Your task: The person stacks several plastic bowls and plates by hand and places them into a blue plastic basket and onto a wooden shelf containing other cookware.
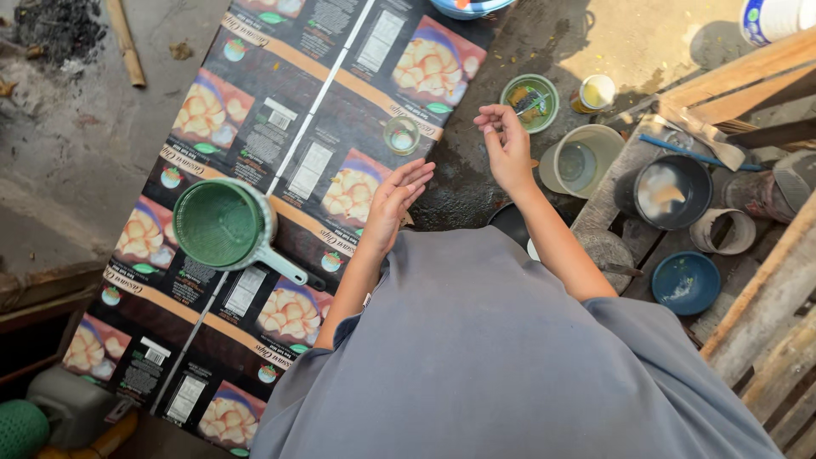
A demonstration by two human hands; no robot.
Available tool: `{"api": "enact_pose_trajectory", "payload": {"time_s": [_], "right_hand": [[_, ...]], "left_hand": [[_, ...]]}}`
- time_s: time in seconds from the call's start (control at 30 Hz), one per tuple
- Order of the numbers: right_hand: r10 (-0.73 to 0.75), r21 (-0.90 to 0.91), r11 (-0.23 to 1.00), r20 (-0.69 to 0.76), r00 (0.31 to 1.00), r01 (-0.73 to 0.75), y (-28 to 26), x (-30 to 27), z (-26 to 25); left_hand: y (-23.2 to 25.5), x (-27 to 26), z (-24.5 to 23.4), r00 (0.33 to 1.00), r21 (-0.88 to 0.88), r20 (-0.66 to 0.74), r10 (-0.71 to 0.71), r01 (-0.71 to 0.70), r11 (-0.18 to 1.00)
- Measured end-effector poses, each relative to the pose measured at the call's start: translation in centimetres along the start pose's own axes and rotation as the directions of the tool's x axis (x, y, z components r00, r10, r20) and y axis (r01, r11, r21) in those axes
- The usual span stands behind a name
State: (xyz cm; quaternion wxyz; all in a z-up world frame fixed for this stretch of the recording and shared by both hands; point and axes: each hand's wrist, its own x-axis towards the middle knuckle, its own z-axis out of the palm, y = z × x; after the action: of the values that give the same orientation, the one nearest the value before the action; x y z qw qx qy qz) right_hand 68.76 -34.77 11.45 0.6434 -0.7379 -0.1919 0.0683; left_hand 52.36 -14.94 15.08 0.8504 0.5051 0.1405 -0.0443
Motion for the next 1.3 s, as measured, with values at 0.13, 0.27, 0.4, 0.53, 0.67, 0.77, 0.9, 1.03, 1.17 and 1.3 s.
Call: {"api": "enact_pose_trajectory", "payload": {"time_s": [0.13,0.27,0.4,0.53,0.67,0.77,0.9,1.03,1.17,1.3], "right_hand": [[0.188,0.157,0.968,0.07,0.98,-0.197,3.4,3.5,4.3],[0.418,0.335,0.848,0.053,0.907,-0.411,7.7,7.2,6.5],[0.503,0.516,0.738,0.009,0.864,-0.434,14.3,12.0,6.5],[0.607,0.647,0.632,-0.071,0.791,-0.427,17.6,16.7,4.8],[0.691,0.683,0.604,-0.191,0.697,-0.412,19.5,19.9,2.6],[0.687,0.665,0.626,-0.224,0.692,-0.407,20.7,21.4,0.7],[0.669,0.675,0.601,-0.131,0.732,-0.428,22.0,22.8,-0.3],[0.682,0.72,0.571,-0.148,0.717,-0.395,22.3,25.0,-0.5],[0.737,0.731,0.491,-0.059,0.673,-0.474,22.5,25.4,-1.1],[0.749,0.708,0.473,-0.01,0.662,-0.524,22.4,25.4,-1.3]], "left_hand": [[0.7,-1.9,-6.4,0.994,-0.065,-0.104,0.046,-0.053,0.996],[0.8,-2.8,-10.1,0.978,-0.107,-0.207,-0.004,-0.018,0.994],[0.4,-1.9,-12.6,0.982,-0.137,-0.19,-0.005,-0.022,0.99],[-0.7,2.7,-13.7,0.986,-0.2,-0.148,-0.073,0.042,0.979],[-1.9,11.5,-13.5,0.993,-0.183,-0.11,-0.052,0.031,0.983],[-3.0,18.5,-12.7,0.992,-0.154,-0.108,-0.062,0.045,0.987],[-5.2,28.4,-11.5,0.988,-0.062,-0.084,-0.132,0.127,0.99],[-7.6,36.7,-10.2,0.977,-0.065,-0.146,-0.158,0.15,0.987],[-8.1,41.3,-9.1,0.936,-0.103,-0.323,-0.14,0.112,0.988],[-7.4,42.9,-8.4,0.917,-0.104,-0.384,-0.111,0.077,0.992]]}}
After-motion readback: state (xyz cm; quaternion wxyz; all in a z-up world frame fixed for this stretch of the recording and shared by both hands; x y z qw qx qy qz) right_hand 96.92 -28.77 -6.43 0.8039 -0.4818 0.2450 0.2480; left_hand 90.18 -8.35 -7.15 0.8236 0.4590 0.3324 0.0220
